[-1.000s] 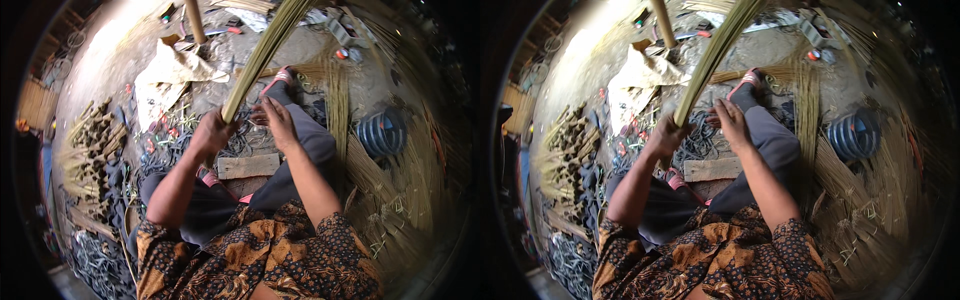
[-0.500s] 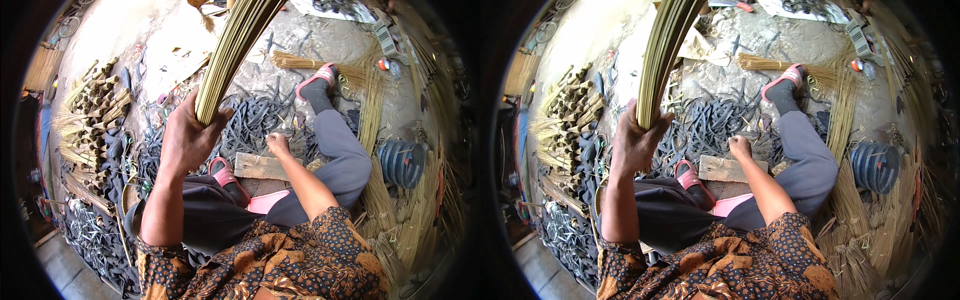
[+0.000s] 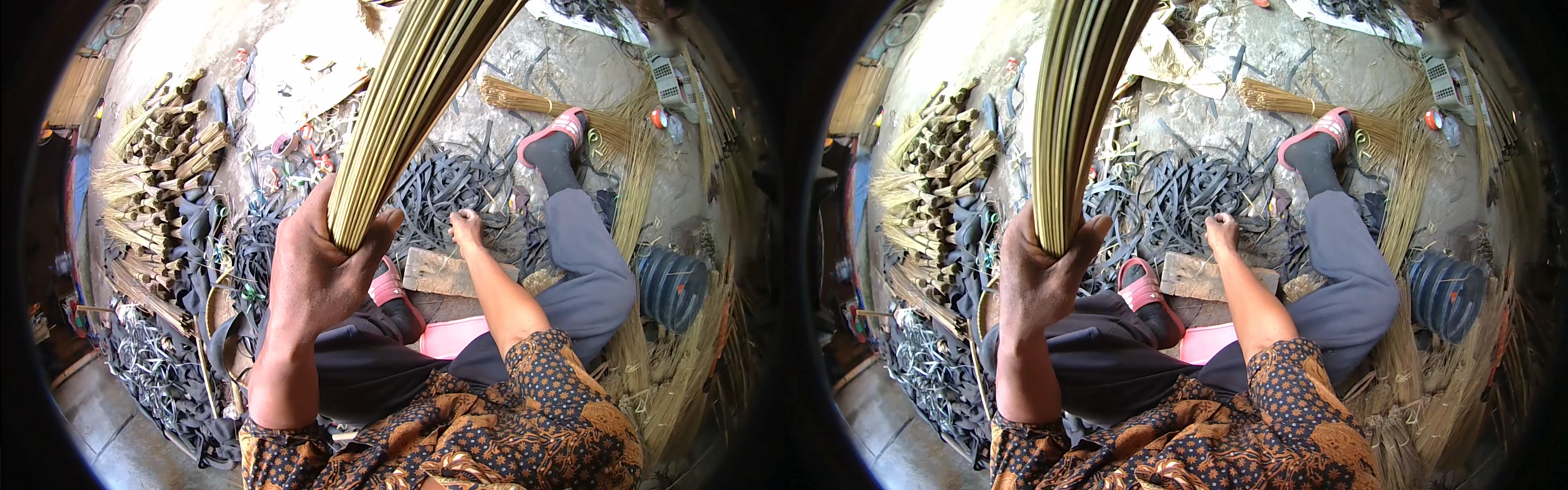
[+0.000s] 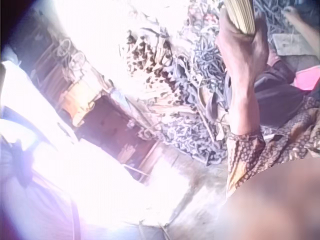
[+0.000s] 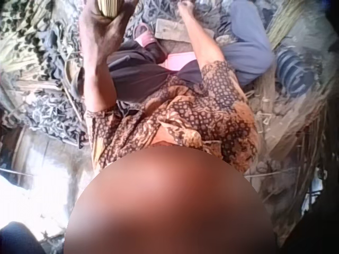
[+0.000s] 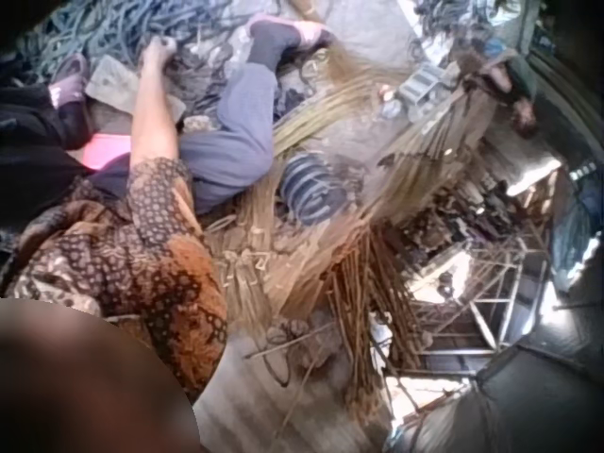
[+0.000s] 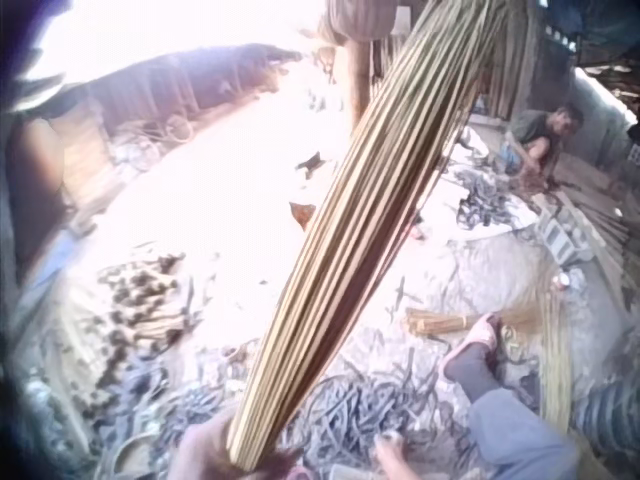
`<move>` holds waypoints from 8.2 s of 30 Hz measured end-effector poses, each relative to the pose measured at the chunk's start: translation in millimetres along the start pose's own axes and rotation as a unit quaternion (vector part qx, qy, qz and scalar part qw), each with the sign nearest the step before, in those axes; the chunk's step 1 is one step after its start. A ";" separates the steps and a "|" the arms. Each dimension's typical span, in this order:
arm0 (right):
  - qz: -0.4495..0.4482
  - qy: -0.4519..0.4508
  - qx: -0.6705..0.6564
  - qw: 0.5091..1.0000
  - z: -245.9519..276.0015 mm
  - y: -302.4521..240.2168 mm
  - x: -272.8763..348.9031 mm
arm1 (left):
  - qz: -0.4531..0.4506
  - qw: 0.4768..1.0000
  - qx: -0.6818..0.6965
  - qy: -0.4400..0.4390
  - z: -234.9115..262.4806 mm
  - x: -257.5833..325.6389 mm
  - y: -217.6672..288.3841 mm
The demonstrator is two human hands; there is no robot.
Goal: The person gathers bundles of thin sticks, aligns them, and ties them together with black strips. The person repeats this process multiple times, placing the finished bundles aside.
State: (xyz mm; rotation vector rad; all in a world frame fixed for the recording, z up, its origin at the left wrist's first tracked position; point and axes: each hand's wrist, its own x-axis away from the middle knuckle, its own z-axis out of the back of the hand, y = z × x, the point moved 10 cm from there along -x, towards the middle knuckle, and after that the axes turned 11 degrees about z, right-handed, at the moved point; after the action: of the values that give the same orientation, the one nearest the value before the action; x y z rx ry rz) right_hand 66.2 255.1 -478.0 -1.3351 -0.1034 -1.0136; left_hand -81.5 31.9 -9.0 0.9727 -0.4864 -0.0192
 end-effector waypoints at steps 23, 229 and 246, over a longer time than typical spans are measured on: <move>0.344 -0.304 -0.141 0.877 103.2 -330.6 336.4 | -0.138 0.960 -0.238 0.056 -52.5 5.1 2.9; 0.674 0.082 0.155 0.717 141.5 -377.8 338.7 | -0.038 0.924 0.324 -0.198 -108.3 39.5 16.7; 0.641 0.140 0.118 0.745 134.0 -383.3 342.4 | -0.035 0.927 0.332 -0.171 -98.5 38.7 17.3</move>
State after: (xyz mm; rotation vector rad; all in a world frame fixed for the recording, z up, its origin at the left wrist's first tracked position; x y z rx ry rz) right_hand 81.2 219.6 51.8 -0.6904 0.8092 0.0332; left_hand -10.6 110.5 -26.0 1.6681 -0.8054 -0.0948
